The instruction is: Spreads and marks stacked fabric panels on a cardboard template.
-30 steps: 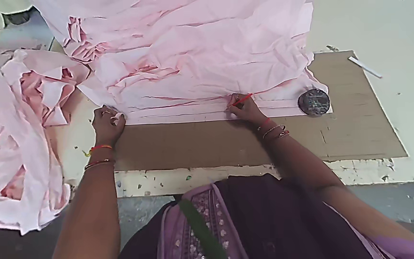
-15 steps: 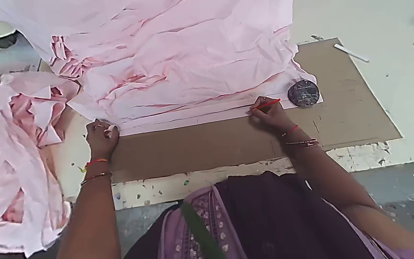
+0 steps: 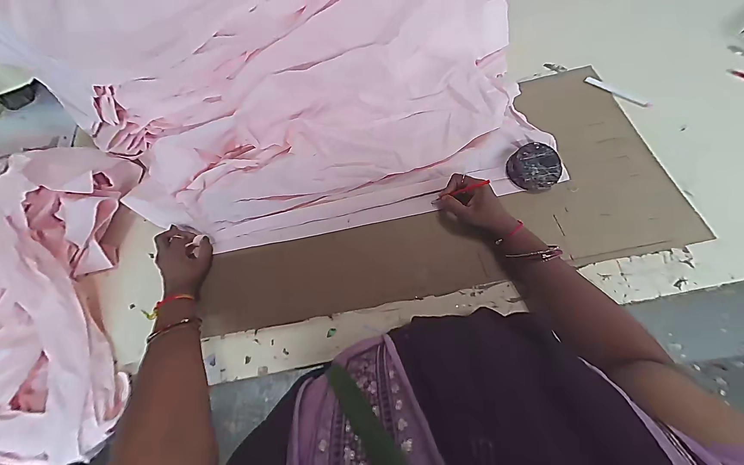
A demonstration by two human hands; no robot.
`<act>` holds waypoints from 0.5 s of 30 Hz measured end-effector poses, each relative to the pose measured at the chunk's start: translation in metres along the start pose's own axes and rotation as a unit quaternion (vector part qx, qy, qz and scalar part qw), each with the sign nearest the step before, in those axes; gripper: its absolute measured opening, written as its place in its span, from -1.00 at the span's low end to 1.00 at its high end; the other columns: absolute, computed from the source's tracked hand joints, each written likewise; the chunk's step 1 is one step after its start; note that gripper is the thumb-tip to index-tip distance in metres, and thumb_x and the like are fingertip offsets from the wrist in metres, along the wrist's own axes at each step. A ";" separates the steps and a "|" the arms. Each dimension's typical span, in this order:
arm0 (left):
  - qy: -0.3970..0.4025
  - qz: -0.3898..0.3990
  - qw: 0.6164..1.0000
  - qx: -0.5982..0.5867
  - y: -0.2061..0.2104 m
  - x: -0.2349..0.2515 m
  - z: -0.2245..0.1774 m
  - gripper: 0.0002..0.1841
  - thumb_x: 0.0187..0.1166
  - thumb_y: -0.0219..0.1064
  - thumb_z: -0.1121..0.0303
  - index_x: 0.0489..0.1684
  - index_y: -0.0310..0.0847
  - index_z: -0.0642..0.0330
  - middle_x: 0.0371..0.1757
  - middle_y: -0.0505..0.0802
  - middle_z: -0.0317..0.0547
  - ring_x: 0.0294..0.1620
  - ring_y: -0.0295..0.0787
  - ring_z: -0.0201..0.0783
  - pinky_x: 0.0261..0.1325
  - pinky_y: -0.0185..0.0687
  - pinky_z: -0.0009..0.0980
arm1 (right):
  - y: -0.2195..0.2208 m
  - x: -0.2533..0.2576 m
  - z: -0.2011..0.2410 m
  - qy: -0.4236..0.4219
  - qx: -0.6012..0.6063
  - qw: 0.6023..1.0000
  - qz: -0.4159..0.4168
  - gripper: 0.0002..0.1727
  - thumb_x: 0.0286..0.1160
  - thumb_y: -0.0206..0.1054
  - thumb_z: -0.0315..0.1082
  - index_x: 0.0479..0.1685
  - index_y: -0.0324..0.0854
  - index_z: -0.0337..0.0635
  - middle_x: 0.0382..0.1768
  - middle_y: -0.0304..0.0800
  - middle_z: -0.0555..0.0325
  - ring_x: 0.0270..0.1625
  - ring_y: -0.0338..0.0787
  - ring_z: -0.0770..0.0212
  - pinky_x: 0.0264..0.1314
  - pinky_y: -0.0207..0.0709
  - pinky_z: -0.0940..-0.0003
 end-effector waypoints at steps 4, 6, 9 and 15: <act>0.003 0.000 1.000 -0.003 0.001 0.000 0.000 -0.51 0.58 0.24 0.23 0.10 0.61 0.66 0.47 0.46 0.69 0.19 0.68 0.41 0.21 0.61 0.15 | -0.004 0.019 -0.003 -0.037 0.004 0.999 -0.031 -0.96 0.44 0.30 -0.48 -0.26 0.57 -0.27 -0.44 0.68 0.25 -0.52 0.54 0.61 -0.45 0.43 0.69; 0.012 -0.002 1.000 -0.006 -0.001 -0.001 0.000 -0.49 0.58 0.24 0.23 0.13 0.59 0.68 0.49 0.44 0.72 0.22 0.66 0.45 0.24 0.61 0.16 | -0.003 0.034 -0.013 -0.044 -0.016 0.999 -0.008 -0.92 0.40 0.30 -0.45 -0.28 0.60 -0.32 -0.44 0.72 0.25 -0.47 0.59 0.63 -0.37 0.48 0.67; 0.019 -0.010 1.000 -0.010 0.001 0.001 0.001 -0.48 0.56 0.24 0.22 0.13 0.60 0.68 0.47 0.46 0.71 0.20 0.68 0.43 0.23 0.63 0.14 | -0.003 0.032 -0.010 -0.025 -0.013 1.000 -0.001 -0.96 0.40 0.34 -0.49 -0.27 0.60 -0.27 -0.46 0.74 0.21 -0.48 0.64 0.54 -0.39 0.51 0.62; 0.019 -0.007 1.000 -0.006 0.000 -0.001 -0.001 -0.49 0.58 0.22 0.20 0.09 0.60 0.68 0.45 0.48 0.71 0.24 0.65 0.45 0.24 0.60 0.16 | 0.005 0.032 -0.006 -0.014 -0.070 0.997 -0.015 -0.93 0.46 0.38 -0.44 -0.25 0.63 -0.27 -0.56 0.65 0.16 -0.61 0.53 0.42 -0.53 0.41 0.48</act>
Point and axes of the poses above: each hand's wrist, its own x-axis towards the middle knuckle, its own y-axis out of the palm, z = x × y, the point moved 3 cm from there along x, towards the middle knuckle
